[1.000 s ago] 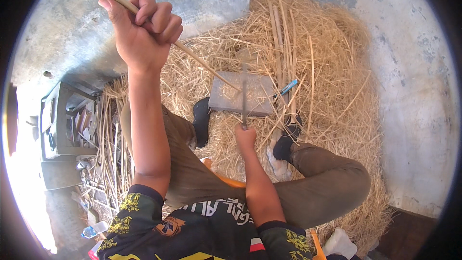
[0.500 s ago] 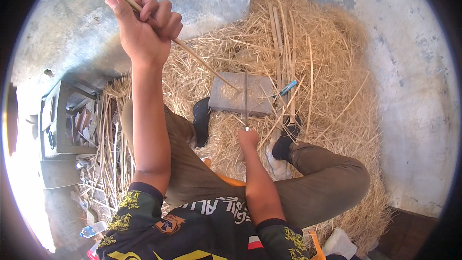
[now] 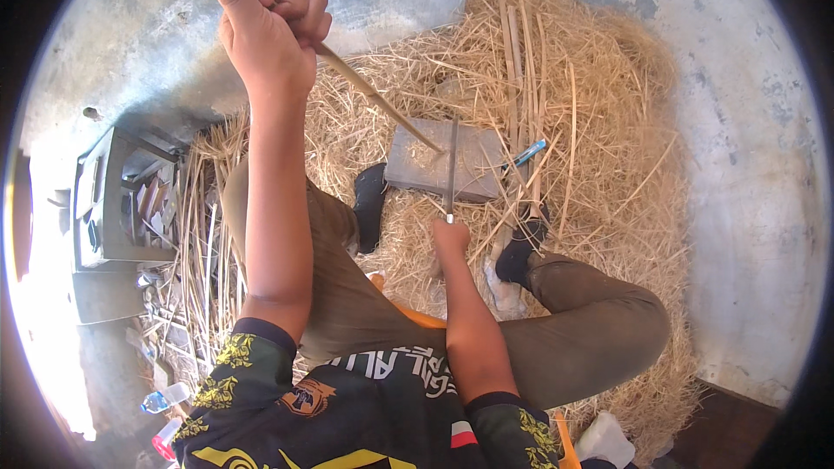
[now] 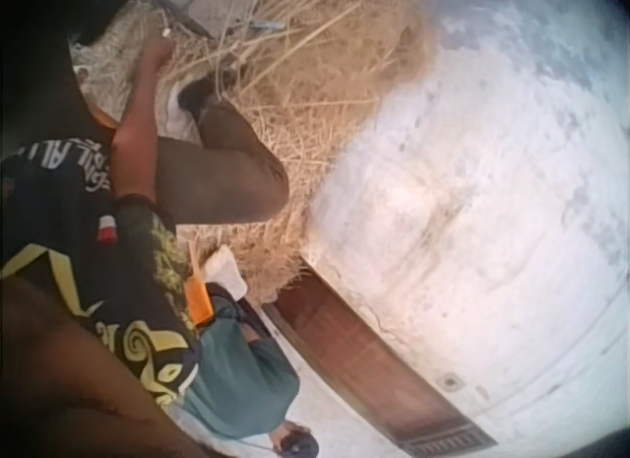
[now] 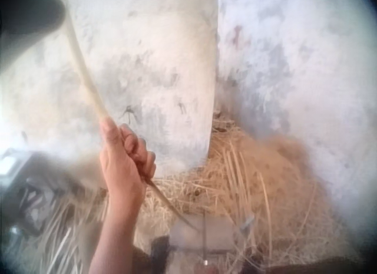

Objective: The person sits on a straw-covered floor and uses a knife to sharpen a long, thin stick. They hold the stick with one hand and scrape the blade along its length to remove the outer layer, creating a tapered point. The person repeatedly adjusts their grip and repositions the stick to continue sharpening different sections.

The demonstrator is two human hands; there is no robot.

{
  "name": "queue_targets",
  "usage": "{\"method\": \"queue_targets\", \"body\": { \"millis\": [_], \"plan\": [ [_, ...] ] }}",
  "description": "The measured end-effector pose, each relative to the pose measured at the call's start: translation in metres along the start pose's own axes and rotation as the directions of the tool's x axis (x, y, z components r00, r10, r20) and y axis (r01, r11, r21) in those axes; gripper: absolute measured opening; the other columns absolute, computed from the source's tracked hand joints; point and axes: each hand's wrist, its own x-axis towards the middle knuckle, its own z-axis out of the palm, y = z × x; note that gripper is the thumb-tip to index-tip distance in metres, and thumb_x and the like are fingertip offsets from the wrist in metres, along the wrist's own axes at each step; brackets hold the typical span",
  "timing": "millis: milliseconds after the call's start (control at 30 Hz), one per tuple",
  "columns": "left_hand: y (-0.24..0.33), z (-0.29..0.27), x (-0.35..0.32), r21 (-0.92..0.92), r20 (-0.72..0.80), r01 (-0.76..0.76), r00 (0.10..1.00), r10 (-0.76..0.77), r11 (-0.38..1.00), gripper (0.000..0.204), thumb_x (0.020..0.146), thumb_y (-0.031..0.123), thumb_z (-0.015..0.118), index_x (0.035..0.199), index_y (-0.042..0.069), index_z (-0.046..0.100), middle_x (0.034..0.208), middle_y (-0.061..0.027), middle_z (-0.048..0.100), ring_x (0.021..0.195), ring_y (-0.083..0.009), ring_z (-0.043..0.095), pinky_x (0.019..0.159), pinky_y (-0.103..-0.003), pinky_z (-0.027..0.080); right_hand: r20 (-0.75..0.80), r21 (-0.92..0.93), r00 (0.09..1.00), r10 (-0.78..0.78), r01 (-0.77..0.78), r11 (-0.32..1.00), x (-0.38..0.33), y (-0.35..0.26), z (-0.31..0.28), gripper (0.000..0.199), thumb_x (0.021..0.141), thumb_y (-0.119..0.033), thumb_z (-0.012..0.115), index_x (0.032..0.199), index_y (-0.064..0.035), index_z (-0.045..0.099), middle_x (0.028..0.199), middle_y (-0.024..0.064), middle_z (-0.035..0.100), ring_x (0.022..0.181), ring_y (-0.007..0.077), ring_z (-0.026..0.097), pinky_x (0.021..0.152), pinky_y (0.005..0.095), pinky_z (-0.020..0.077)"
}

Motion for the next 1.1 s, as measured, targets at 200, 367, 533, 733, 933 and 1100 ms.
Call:
{"method": "queue_targets", "body": {
  "millis": [200, 367, 533, 733, 933, 1100],
  "plan": [
    [-0.002, 0.005, -0.003, 0.095, 0.048, -0.128, 0.991, 0.123, 0.987, 0.053, 0.104, 0.058, 0.043, 0.079, 0.012, 0.035, 0.061, 0.0025, 0.029, 0.048, -0.0075, 0.026, 0.045, -0.026, 0.021, 0.082, 0.040, 0.996, 0.021, -0.025, 0.999, 0.001, 0.014, -0.005, 0.030, 0.078, -0.023, 0.071, 0.075, 0.0053, 0.063, 0.065, 0.0167, 0.066, 0.052, 0.0239, 0.066, 0.047, 0.0389, 0.0522],
    [-0.001, 0.004, -0.006, 0.218, 0.074, -0.166, 0.985, 0.154, 0.962, 0.046, 0.108, 0.049, 0.037, 0.081, 0.012, 0.036, 0.064, 0.0019, 0.033, 0.052, -0.0077, 0.032, 0.047, -0.025, 0.028, 0.190, 0.174, 0.979, 0.080, -0.114, 0.978, -0.003, 0.023, -0.003, 0.026, 0.081, -0.019, 0.068, 0.074, 0.0040, 0.060, 0.064, 0.0150, 0.064, 0.047, 0.0229, 0.061, 0.042, 0.0381, 0.0500],
    [0.002, -0.002, -0.008, 0.190, 0.091, -0.147, 0.987, 0.132, 0.971, 0.045, 0.109, 0.045, 0.038, 0.079, 0.011, 0.039, 0.062, 0.0003, 0.036, 0.055, -0.0092, 0.036, 0.050, -0.025, 0.032, -0.170, -0.129, 0.980, -0.100, 0.079, 0.989, -0.020, 0.003, -0.003, 0.044, 0.079, -0.034, 0.069, 0.087, 0.0095, 0.071, 0.084, 0.0277, 0.071, 0.084, 0.0426, 0.070, 0.079, 0.0478, 0.0525],
    [0.029, 0.009, -0.032, 0.119, 0.151, 0.018, 0.988, -0.036, 0.993, 0.049, 0.109, 0.044, 0.040, 0.081, 0.005, 0.051, 0.061, -0.0012, 0.041, 0.055, -0.0117, 0.039, 0.054, -0.027, 0.034, -0.142, 0.336, 0.910, -0.389, 0.414, 0.846, -0.049, -0.077, -0.022, 0.037, 0.080, -0.028, 0.071, 0.070, 0.0072, 0.063, 0.061, 0.0165, 0.062, 0.058, 0.0275, 0.062, 0.060, 0.0445, 0.0465],
    [0.031, 0.024, -0.059, -0.010, 0.295, -0.140, 0.946, 0.136, 0.990, 0.046, 0.108, 0.041, 0.046, 0.074, 0.010, 0.039, 0.057, 0.0037, 0.028, 0.048, -0.0066, 0.021, 0.045, -0.027, 0.019, 0.145, 0.719, 0.809, -0.570, 0.309, 0.622, -0.211, -0.164, -0.114, 0.032, 0.089, -0.016, 0.066, 0.063, -0.0101, 0.049, 0.049, 0.0000, 0.046, 0.037, 0.0096, 0.041, 0.036, 0.0290, 0.0323],
    [0.030, 0.046, -0.082, 0.008, 0.263, -0.128, 0.957, 0.122, 0.992, 0.047, 0.107, 0.041, 0.047, 0.073, 0.011, 0.036, 0.057, 0.0040, 0.027, 0.048, -0.0057, 0.022, 0.044, -0.027, 0.019, 0.263, 0.640, 0.804, -0.534, 0.269, 0.720, -0.247, -0.108, -0.123, 0.033, 0.089, -0.015, 0.065, 0.062, -0.0089, 0.049, 0.048, -0.0002, 0.045, 0.037, 0.0100, 0.041, 0.036, 0.0288, 0.0326]
  ]
}}
